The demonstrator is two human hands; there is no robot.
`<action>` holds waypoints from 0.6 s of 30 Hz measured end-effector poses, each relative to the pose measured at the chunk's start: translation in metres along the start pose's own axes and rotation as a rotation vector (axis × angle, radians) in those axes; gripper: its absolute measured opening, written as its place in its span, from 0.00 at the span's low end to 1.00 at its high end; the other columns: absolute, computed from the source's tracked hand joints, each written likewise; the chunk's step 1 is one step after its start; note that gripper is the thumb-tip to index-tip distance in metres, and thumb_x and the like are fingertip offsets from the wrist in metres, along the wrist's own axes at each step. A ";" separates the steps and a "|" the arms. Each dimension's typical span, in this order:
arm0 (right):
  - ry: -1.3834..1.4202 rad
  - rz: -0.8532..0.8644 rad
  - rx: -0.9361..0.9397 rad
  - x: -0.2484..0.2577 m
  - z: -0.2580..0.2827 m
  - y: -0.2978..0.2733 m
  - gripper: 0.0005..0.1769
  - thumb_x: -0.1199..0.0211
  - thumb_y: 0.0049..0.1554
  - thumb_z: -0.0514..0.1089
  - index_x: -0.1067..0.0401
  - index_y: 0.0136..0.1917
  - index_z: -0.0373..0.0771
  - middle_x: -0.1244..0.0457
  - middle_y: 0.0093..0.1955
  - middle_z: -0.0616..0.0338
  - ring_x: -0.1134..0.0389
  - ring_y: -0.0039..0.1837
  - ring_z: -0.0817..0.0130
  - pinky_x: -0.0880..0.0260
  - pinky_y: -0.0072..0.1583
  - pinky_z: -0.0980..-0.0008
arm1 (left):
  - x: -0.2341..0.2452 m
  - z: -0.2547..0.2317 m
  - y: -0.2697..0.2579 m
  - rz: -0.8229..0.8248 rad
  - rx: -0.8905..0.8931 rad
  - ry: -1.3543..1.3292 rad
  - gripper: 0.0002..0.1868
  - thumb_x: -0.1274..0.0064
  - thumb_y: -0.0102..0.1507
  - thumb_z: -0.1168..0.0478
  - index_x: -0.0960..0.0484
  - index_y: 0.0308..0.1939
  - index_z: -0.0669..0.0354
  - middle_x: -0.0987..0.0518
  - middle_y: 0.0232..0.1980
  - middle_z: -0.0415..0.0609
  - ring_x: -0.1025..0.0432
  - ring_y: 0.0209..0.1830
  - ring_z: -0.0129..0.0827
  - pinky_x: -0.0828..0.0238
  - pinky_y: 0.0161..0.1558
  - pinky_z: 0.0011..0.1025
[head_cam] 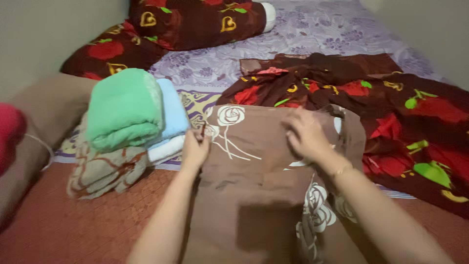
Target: The person folds a brown floral sheet on a bed, smoothing and aligning edges before stacking it with other folded towels and linens. The person then begins to unfold a second floral sheet.
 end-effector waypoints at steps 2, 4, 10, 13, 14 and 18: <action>0.067 -0.034 0.130 -0.002 0.063 -0.006 0.23 0.34 0.45 0.39 0.27 0.57 0.41 0.37 0.65 0.47 0.40 0.70 0.44 0.40 0.69 0.46 | 0.016 -0.011 -0.035 0.018 0.082 0.000 0.22 0.44 0.63 0.49 0.29 0.46 0.65 0.21 0.40 0.58 0.23 0.41 0.49 0.27 0.47 0.40; 0.246 0.127 0.107 -0.019 0.108 -0.016 0.19 0.35 0.49 0.38 0.27 0.56 0.41 0.36 0.63 0.49 0.37 0.67 0.48 0.37 0.67 0.50 | 0.029 -0.019 -0.056 0.104 0.186 0.049 0.24 0.52 0.66 0.43 0.28 0.47 0.63 0.20 0.39 0.57 0.22 0.41 0.48 0.28 0.48 0.43; 0.459 0.462 0.134 -0.041 0.194 -0.054 0.23 0.37 0.55 0.43 0.31 0.63 0.37 0.37 0.65 0.47 0.38 0.69 0.47 0.39 0.68 0.52 | 0.052 -0.044 -0.109 0.325 0.175 0.312 0.30 0.58 0.65 0.35 0.22 0.56 0.54 0.19 0.48 0.58 0.26 0.52 0.55 0.32 0.54 0.49; 0.493 0.403 0.118 -0.045 0.212 -0.056 0.27 0.37 0.56 0.45 0.34 0.67 0.35 0.39 0.68 0.43 0.39 0.70 0.45 0.41 0.68 0.52 | 0.045 -0.060 -0.125 0.381 -0.017 0.191 0.25 0.52 0.64 0.43 0.21 0.56 0.55 0.19 0.52 0.59 0.25 0.54 0.55 0.31 0.53 0.47; 0.531 0.415 0.043 -0.052 0.212 -0.056 0.27 0.37 0.57 0.45 0.35 0.67 0.35 0.39 0.68 0.44 0.39 0.70 0.46 0.40 0.69 0.53 | 0.045 -0.067 -0.128 0.363 -0.080 0.059 0.22 0.51 0.65 0.46 0.20 0.54 0.58 0.18 0.51 0.60 0.24 0.53 0.54 0.29 0.53 0.44; 0.542 0.402 -0.073 -0.063 0.207 -0.045 0.26 0.39 0.60 0.48 0.35 0.68 0.36 0.37 0.67 0.43 0.36 0.69 0.46 0.38 0.69 0.54 | 0.055 -0.065 -0.119 0.157 -0.091 -0.063 0.19 0.47 0.66 0.51 0.23 0.52 0.64 0.19 0.49 0.64 0.23 0.52 0.57 0.29 0.52 0.42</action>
Point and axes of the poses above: each hand's wrist, its own y-axis towards the middle knuckle, its own x-axis out of the back of the hand, z = x × y, the point moved 10 cm from there along y, towards the middle knuckle
